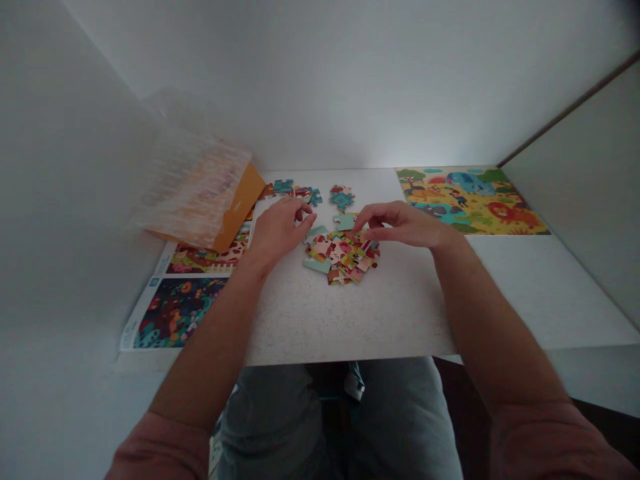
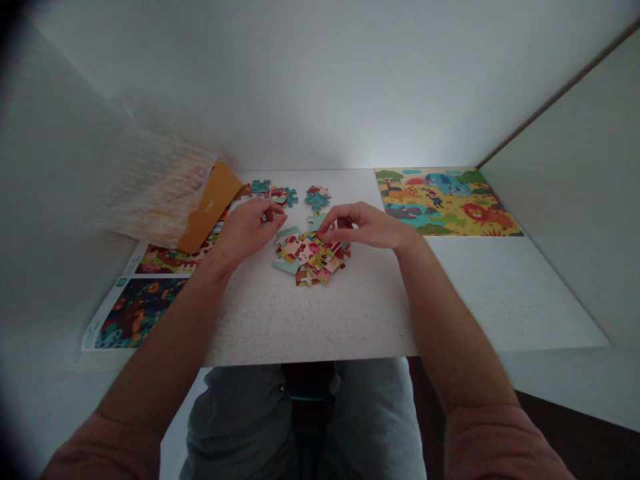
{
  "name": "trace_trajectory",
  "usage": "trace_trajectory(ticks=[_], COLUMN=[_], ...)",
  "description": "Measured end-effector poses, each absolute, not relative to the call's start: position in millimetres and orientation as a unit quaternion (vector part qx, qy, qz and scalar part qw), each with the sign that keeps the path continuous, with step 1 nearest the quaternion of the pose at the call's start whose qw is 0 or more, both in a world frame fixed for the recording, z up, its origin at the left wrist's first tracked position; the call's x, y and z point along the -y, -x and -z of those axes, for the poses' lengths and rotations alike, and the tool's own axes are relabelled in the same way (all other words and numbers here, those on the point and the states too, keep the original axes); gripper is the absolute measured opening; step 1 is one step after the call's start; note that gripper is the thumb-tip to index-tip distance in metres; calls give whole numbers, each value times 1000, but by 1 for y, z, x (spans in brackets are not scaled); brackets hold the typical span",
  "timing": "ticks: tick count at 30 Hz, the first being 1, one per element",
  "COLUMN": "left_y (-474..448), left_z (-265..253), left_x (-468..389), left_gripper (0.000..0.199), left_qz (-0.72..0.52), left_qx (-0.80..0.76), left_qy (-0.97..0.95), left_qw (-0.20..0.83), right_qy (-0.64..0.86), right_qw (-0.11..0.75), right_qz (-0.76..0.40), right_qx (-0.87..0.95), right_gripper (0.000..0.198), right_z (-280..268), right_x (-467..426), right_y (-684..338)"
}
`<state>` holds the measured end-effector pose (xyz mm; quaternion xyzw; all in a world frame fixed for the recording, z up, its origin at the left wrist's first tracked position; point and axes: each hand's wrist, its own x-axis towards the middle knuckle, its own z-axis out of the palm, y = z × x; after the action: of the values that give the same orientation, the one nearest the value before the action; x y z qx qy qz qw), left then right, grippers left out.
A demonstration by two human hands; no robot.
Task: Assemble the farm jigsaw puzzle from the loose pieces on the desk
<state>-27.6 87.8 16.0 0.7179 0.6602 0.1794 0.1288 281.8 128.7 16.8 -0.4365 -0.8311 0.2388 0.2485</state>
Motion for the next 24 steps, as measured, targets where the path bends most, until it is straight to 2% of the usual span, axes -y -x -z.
trace_trajectory(ticks=[4, 6, 9, 13, 16, 20, 24], left_y=[28, 27, 27, 26, 25, 23, 24], left_z=[-15, -16, -18, -19, -18, -18, -17], left_x=[-88, -88, -89, -89, -88, -87, -87], left_gripper=[28, 28, 27, 27, 25, 24, 27], left_qz=[-186, -181, -171, -172, -172, -167, -167], left_qx=[-662, -670, -683, -679, -681, -683, -679], left_qy=[-717, -712, -702, -705, -704, -702, -704], left_qw=[115, 108, 107, 108, 102, 113, 122], right_qy=[472, 507, 559, 550, 536, 532, 550], right_qw=[261, 267, 268, 259, 256, 241, 234], right_qz=[-224, -217, -196, -194, -229, -206, -203], right_qx=[812, 790, 760, 770, 771, 785, 775], right_gripper=[68, 64, 47, 31, 32, 50, 35], right_z=[-4, 8, 26, 40, 41, 40, 40], right_x=[-153, -167, -183, -191, -191, -190, -190], right_y=[-270, -263, -256, -255, -255, -251, -248])
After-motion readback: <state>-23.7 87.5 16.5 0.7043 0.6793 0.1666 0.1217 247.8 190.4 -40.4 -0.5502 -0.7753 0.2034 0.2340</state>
